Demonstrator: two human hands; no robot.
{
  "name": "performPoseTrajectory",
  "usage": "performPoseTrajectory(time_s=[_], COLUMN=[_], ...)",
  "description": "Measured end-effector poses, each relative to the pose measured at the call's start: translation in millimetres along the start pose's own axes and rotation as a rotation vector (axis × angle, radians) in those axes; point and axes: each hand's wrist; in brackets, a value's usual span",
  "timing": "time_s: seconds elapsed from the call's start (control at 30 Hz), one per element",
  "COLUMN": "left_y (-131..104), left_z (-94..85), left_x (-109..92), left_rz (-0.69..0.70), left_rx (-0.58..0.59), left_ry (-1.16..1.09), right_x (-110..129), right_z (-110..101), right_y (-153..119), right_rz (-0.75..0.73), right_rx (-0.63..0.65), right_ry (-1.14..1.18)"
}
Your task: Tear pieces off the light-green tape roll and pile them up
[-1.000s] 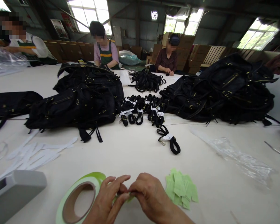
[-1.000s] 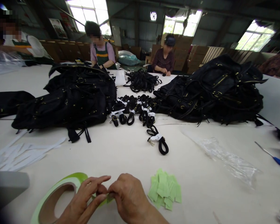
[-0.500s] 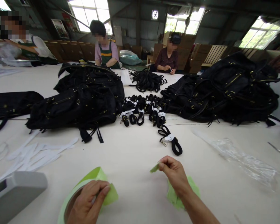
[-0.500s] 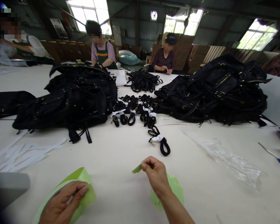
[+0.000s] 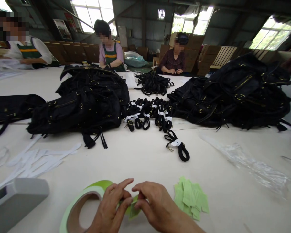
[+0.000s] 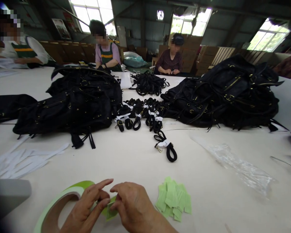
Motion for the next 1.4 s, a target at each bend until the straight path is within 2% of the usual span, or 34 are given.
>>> performPoseTrajectory(time_s=[0.17, 0.3, 0.37, 0.53, 0.67, 0.77, 0.87, 0.93, 1.0, 1.07, 1.13, 1.17, 1.27, 1.4], left_y=[2, 6, 7, 5, 3, -2, -11, -15, -13, -7, -1, 1, 2, -4], left_z=[0.3, -4.6, -6.6, -7.9, -9.4, -15.1, -23.8, -26.4, -23.9, -17.6, -10.8, -7.9, -2.2, 3.0], left_x=[2, 8, 8, -5, -13, -2, 23, 36, 38, 31, 18, 12, 1, -3], left_rz=[0.065, 0.187, 0.204, 0.099, 0.027, -0.042, -0.251, -0.267, -0.157, -0.078, -0.062, -0.066, -0.088, -0.150], left_rx=[0.013, 0.086, 0.107, 0.011, -0.005, 0.010, -0.092, -0.146, -0.114, -0.051, 0.006, 0.021, 0.044, 0.018], left_ry=[-0.016, 0.056, 0.104, -0.002, -0.076, -0.092, -0.061, -0.059, -0.075, -0.069, -0.058, -0.063, -0.125, -0.194], right_x=[3, -2, -5, -4, -1, -10, -22, -23, -17, -6, 4, 7, 9, 5], right_z=[0, -1, -1, 5, 16, 6, -21, -36, -37, -25, -9, -2, 8, 4], right_y=[5, 6, 5, 5, 5, 1, -5, -8, -9, -7, -3, -2, 1, -1], right_rz=[0.096, 0.150, 0.150, 0.115, 0.208, 0.358, 0.460, 0.469, 0.403, 0.212, -0.006, -0.068, -0.052, 0.023], right_rx=[0.065, 0.051, 0.014, -0.087, -0.252, -0.342, -0.472, -0.432, -0.289, -0.163, -0.068, -0.029, 0.004, 0.027], right_ry=[-0.097, -0.118, -0.095, 0.091, 0.313, 0.565, 0.743, 0.736, 0.649, 0.480, 0.266, 0.172, 0.001, -0.085])
Point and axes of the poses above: each hand's wrist, its own y-axis towards the middle knuckle, its own z-axis out of the palm, x = y × z, and after that the axes turned 9 degrees about y, right-handed
